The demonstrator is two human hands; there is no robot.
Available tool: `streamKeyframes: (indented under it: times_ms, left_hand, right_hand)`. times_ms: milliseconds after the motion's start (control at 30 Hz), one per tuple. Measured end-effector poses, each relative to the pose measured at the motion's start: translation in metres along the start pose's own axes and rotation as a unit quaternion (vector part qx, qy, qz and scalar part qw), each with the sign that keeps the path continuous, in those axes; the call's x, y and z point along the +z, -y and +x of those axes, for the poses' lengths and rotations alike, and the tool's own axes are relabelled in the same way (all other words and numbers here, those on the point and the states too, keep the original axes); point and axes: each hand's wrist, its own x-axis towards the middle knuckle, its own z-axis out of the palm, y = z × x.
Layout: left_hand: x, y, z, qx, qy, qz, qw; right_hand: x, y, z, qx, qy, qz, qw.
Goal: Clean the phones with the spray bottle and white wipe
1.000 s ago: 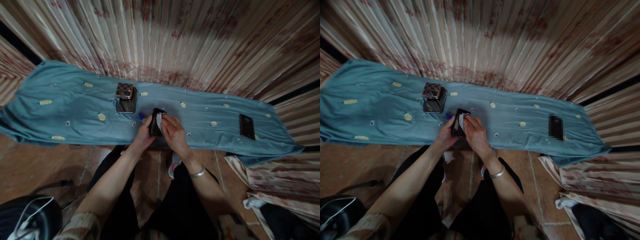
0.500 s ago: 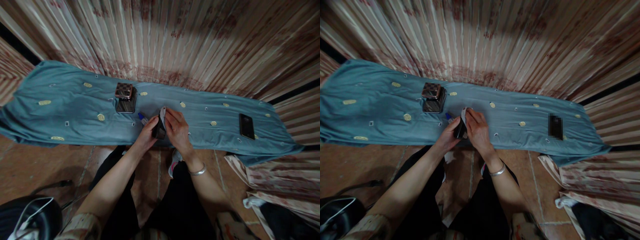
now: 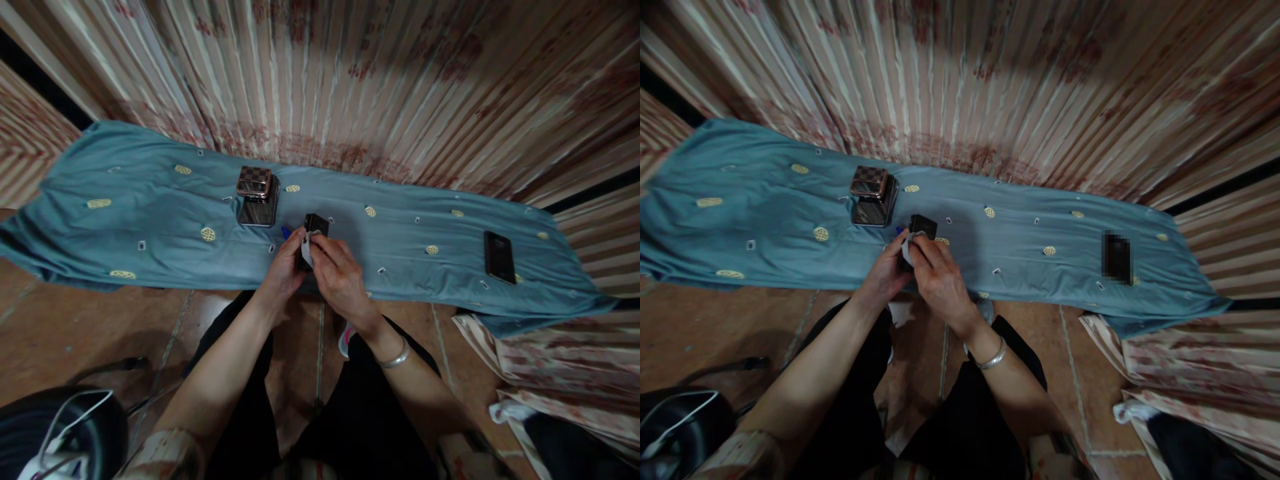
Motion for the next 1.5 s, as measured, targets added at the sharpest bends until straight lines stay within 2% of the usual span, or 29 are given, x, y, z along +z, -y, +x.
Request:
streamKeyframes:
  times_ms: [367, 567, 767, 967, 1167, 1333, 1500]
  left_hand:
    - [-0.008, -0.010, 0.006, 0.006, -0.018, -0.019, 1.000]
    - [-0.007, -0.009, 0.006, 0.005, -0.020, -0.036, 0.999]
    - [0.001, -0.013, 0.004, 0.005, -0.029, -0.035, 0.999]
    - [0.002, -0.018, 0.002, 0.007, -0.052, -0.037, 0.998]
    - [-0.005, -0.018, 0.006, 0.023, -0.025, -0.026, 0.999]
    - [-0.011, -0.014, 0.008, 0.050, -0.009, -0.003, 0.999]
    - [-0.009, -0.011, 0.002, 0.068, 0.006, 0.023, 0.997]
  right_hand:
    - [0.003, 0.014, 0.000, -0.045, 0.012, 0.002, 0.999]
    - [0.008, 0.012, -0.003, -0.032, -0.006, 0.007, 0.999]
    - [0.009, 0.005, -0.006, -0.054, 0.001, -0.007, 0.999]
    - [0.008, -0.002, -0.008, -0.032, 0.017, -0.014, 0.999]
    - [0.006, -0.007, -0.008, -0.036, 0.009, -0.006, 0.999]
    - [0.008, 0.000, -0.007, -0.021, 0.019, 0.015, 0.999]
    - [0.005, 0.004, -0.005, -0.019, 0.006, 0.017, 1.000]
